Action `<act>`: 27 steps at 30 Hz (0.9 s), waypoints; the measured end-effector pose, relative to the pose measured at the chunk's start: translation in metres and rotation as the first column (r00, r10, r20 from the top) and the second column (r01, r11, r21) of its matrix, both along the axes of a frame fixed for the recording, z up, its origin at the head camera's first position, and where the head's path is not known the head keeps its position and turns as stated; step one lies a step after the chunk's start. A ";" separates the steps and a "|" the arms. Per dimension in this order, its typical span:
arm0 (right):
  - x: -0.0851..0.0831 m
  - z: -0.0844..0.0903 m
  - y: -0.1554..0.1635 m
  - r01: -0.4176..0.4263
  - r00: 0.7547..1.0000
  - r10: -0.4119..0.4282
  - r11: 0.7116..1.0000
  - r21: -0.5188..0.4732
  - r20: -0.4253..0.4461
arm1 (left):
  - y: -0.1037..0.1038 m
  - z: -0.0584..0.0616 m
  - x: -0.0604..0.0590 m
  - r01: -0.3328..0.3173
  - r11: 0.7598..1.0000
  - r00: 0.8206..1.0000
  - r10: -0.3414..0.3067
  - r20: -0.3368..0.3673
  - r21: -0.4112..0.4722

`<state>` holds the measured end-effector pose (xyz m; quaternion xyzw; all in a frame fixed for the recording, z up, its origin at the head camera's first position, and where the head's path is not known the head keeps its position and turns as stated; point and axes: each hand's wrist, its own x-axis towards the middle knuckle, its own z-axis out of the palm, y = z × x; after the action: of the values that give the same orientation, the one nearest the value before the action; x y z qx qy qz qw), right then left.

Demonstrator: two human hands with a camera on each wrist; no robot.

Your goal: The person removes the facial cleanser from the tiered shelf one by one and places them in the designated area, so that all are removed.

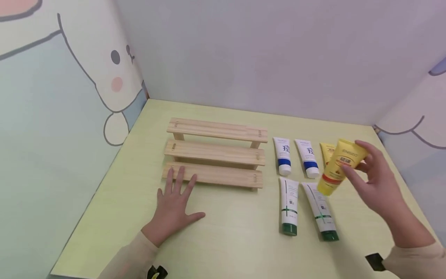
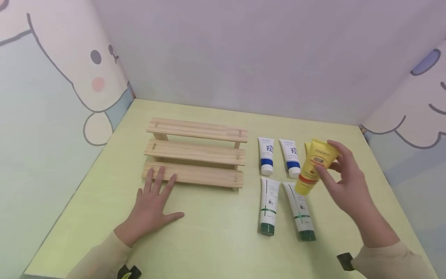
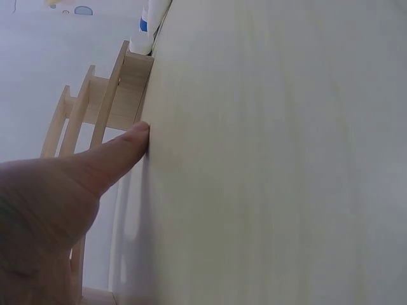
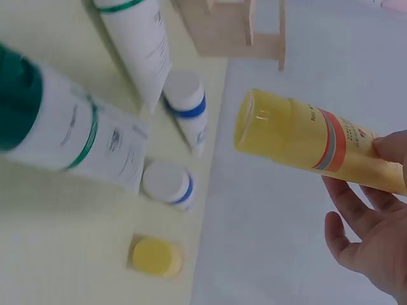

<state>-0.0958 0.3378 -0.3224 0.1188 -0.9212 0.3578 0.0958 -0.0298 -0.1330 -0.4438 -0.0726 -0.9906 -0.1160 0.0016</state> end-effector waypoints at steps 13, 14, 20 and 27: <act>0.007 -0.060 0.081 -0.183 0.797 -0.010 0.949 0.257 0.604 | -0.001 0.000 0.000 0.002 1.000 1.000 -0.002 0.003 0.020; 0.008 -0.063 0.082 -0.191 0.783 -0.016 0.945 0.264 0.622 | -0.001 0.000 0.000 0.001 1.000 1.000 -0.001 0.004 0.021; 0.008 -0.071 0.080 -0.179 0.730 -0.066 0.942 0.284 0.680 | -0.001 0.002 0.002 0.000 0.999 1.000 0.000 0.004 0.037; 0.010 -0.067 0.078 -0.187 0.725 -0.116 0.916 0.355 0.679 | -0.002 0.003 0.002 0.005 1.000 1.000 -0.005 0.000 0.025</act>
<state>-0.0854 0.4159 -0.3893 0.0125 -0.9407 0.1820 -0.2859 -0.0281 -0.1350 -0.4410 -0.0752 -0.9889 -0.1282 0.0022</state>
